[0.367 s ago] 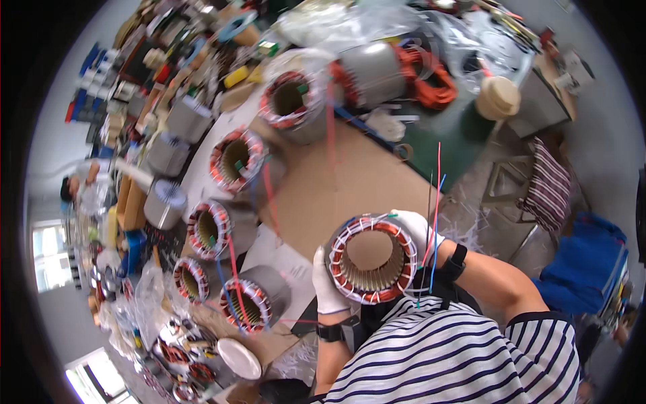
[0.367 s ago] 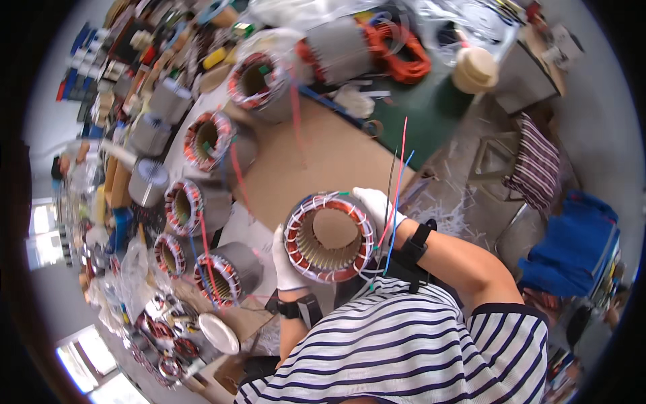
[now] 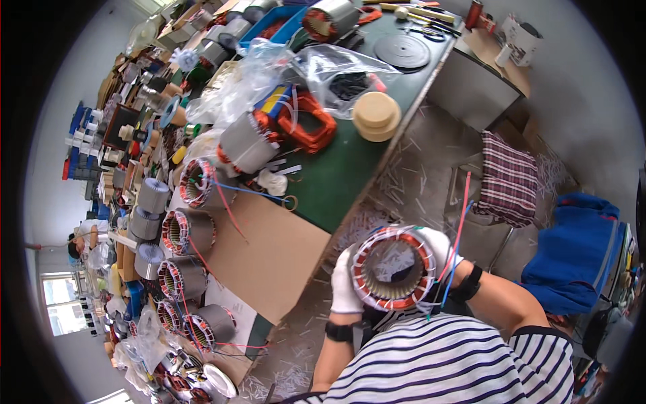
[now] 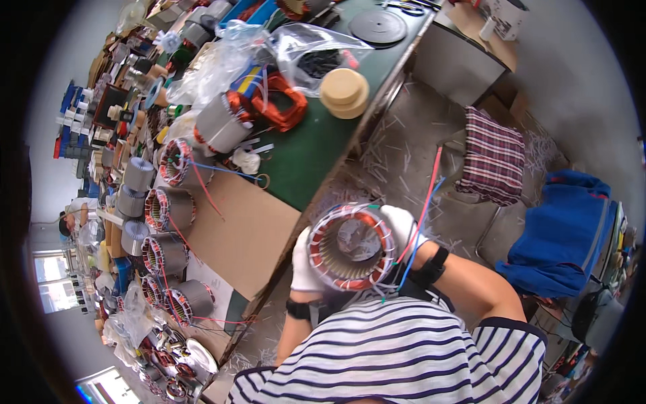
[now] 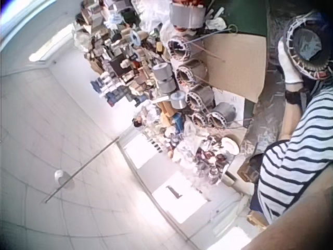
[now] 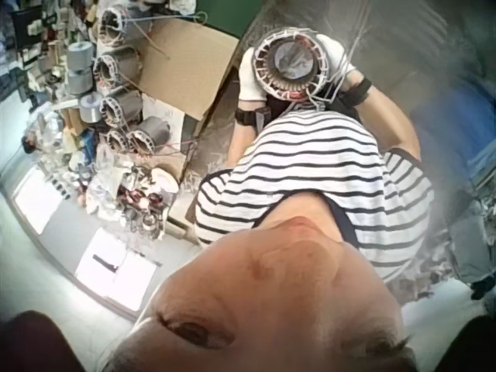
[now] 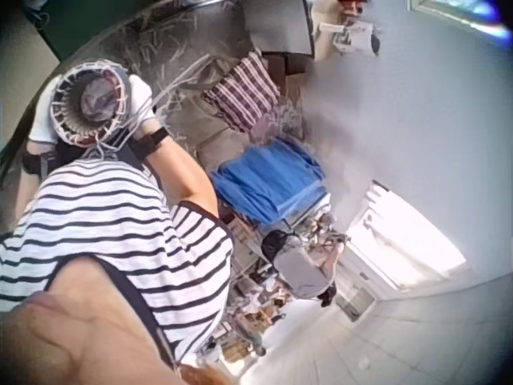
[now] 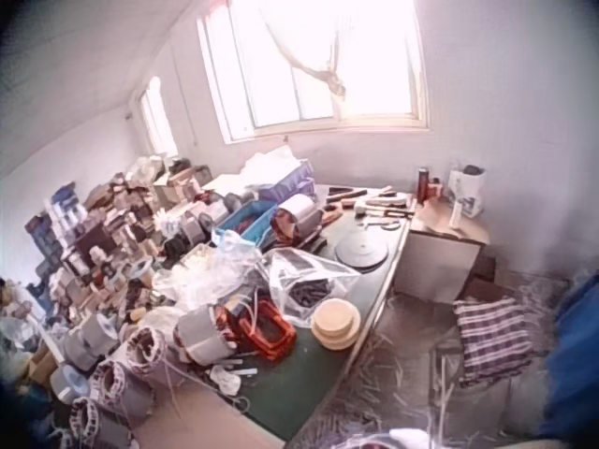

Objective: Manually shaping and wiring copper windings inside a motor stator using a mallet and assembly tools.

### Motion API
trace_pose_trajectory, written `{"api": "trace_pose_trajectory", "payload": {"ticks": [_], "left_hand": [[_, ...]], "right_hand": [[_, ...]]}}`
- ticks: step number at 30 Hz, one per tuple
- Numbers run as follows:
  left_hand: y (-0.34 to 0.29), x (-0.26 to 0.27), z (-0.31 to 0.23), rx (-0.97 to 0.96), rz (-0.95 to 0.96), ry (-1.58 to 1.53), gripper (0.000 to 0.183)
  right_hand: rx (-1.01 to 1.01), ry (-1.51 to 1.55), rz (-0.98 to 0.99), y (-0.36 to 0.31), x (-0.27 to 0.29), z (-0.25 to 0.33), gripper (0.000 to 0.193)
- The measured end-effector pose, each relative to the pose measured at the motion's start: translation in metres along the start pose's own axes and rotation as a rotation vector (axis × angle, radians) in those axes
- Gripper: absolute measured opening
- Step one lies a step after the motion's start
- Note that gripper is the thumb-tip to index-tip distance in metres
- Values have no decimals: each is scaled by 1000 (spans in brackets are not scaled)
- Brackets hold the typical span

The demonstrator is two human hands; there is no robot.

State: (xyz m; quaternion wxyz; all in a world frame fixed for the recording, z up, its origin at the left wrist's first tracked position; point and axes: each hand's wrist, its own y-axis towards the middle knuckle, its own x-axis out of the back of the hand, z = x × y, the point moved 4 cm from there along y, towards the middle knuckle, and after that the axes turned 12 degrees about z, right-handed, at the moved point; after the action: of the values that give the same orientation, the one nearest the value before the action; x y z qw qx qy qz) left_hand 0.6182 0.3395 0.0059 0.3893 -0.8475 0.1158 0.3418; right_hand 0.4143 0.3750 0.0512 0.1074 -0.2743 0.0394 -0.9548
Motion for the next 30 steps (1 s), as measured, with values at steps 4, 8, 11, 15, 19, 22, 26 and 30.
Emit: {"api": "trace_pose_trajectory", "payload": {"ticks": [4,8,11,15,19,22,26,30], "left_hand": [[49,-75,72,148,90,8,30],[90,-149,98,158,136,101,28],[117,-190,96,115,104,152,27],[171,-225,79,139,153,100,26],[239,-249,51,48,108,75,27],[303,-269,17,30,92,-2,28],[374,-297,-30,-74,51,118,27],[439,-308,-61,-105,33,-228,27]], "right_hand": [[-367,1280,-220,-63,60,-71,22],[-389,1240,-285,-88,123,-103,24],[-384,1498,-362,-76,157,-117,26],[-267,1400,-286,-31,204,-135,28],[-236,1343,-173,40,257,-170,31],[-239,1254,-166,111,290,-199,32],[-235,1260,-29,201,350,-217,31],[-302,1239,25,285,390,-233,28]]}}
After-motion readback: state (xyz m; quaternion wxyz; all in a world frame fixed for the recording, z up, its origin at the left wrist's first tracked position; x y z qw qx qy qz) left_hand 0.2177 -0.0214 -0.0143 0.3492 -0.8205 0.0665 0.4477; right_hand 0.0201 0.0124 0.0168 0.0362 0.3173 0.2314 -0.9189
